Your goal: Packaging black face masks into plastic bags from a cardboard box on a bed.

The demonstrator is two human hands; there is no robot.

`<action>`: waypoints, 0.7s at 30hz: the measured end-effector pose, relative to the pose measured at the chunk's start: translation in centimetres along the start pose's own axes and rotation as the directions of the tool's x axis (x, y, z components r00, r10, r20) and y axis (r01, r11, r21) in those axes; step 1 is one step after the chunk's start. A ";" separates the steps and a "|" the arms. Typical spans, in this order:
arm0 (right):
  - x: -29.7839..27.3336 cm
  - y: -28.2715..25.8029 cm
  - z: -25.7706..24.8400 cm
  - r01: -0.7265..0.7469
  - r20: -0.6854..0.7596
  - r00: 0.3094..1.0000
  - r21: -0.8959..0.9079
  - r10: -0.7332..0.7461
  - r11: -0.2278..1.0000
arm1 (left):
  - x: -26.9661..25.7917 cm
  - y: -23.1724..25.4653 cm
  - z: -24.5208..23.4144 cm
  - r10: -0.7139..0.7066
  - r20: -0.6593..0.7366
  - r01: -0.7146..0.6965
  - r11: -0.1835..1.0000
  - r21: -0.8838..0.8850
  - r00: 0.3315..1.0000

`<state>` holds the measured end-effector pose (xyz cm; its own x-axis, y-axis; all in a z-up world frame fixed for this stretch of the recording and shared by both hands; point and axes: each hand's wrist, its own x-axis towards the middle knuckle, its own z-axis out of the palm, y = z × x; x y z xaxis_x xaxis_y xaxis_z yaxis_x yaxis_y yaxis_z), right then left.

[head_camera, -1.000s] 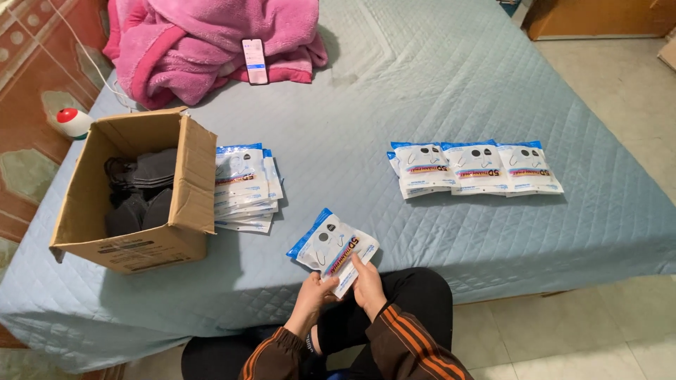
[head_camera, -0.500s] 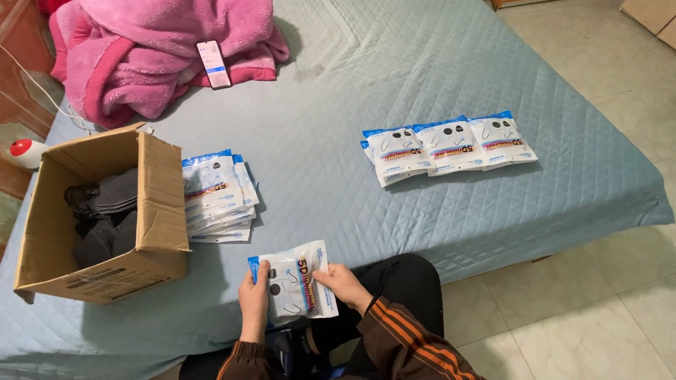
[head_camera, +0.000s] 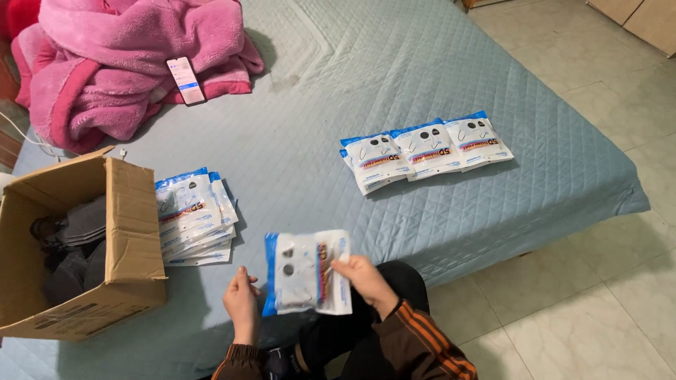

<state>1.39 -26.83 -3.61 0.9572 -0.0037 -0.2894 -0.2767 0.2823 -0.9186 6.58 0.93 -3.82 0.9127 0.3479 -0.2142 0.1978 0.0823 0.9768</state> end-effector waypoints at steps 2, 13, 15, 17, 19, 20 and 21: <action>0.8 -1.3 -3.9 0.073 -0.035 0.997 0.195 -0.068 0.978 | -0.6 0.0 1.8 0.199 0.055 -0.207 0.942 0.265 0.978; 6.2 -10.7 -28.1 0.514 -0.444 0.832 0.393 -0.332 0.762 | -2.0 -4.4 6.7 0.608 0.517 -0.645 -0.010 0.765 0.603; 8.0 -11.6 -32.0 0.544 -0.490 0.807 0.396 -0.330 0.740 | -1.8 -4.8 6.7 0.549 0.533 -0.636 -0.005 0.772 0.643; 10.1 -12.5 -35.2 0.542 -0.540 0.793 0.414 -0.282 0.731 | -1.9 -4.8 6.8 0.547 0.534 -0.630 -0.016 0.776 0.645; 12.3 -13.2 -38.1 0.545 -0.584 0.776 0.432 -0.237 0.719 | -1.8 -5.1 6.8 0.550 0.533 -0.623 -0.028 0.782 0.643; 13.4 -13.5 -39.4 0.520 -0.642 0.748 0.411 -0.167 0.749 | -1.6 -5.3 6.7 0.534 0.536 -0.617 -0.034 0.786 0.654; 14.6 -13.8 -40.7 0.492 -0.696 0.711 0.392 -0.098 0.777 | -1.5 -5.5 6.7 0.517 0.540 -0.611 -0.039 0.790 0.664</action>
<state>15.69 -69.77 -6.14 0.6485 -0.6984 -0.3028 0.2891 0.5940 -0.7507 6.48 -6.29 -8.80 0.9016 -0.2302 0.3663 -0.2832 -0.9541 0.0975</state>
